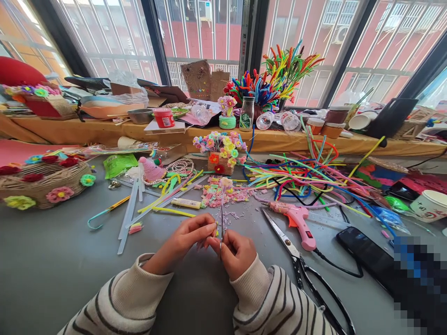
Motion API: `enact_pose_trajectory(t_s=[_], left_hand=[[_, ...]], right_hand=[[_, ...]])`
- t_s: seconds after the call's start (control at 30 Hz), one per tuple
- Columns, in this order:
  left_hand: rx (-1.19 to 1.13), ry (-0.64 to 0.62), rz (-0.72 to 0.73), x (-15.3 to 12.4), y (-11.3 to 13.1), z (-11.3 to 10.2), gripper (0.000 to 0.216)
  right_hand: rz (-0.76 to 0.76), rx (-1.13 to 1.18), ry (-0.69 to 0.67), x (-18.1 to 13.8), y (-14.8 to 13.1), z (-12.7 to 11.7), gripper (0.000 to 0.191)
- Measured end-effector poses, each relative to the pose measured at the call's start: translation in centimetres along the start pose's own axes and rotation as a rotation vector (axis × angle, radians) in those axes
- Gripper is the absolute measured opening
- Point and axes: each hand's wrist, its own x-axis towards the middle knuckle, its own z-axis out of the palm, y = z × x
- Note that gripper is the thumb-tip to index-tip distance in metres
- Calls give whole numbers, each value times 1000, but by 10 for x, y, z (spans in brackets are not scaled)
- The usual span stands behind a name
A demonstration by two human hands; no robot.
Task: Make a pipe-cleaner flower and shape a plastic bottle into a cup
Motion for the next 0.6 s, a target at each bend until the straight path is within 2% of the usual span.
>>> enact_pose_trajectory(t_s=[0.2,0.43,0.6], left_hand=[[-22,24,18,0,0,0,18],[-23,125,43,1,-2,0,16],[-44,115,59,2,-4,0,18]], right_hand=[[-37,-34,38,1,2,1,38],[-54,-47,-43,0,3,1,38],[-66,-38,-54,1,5,3,39]])
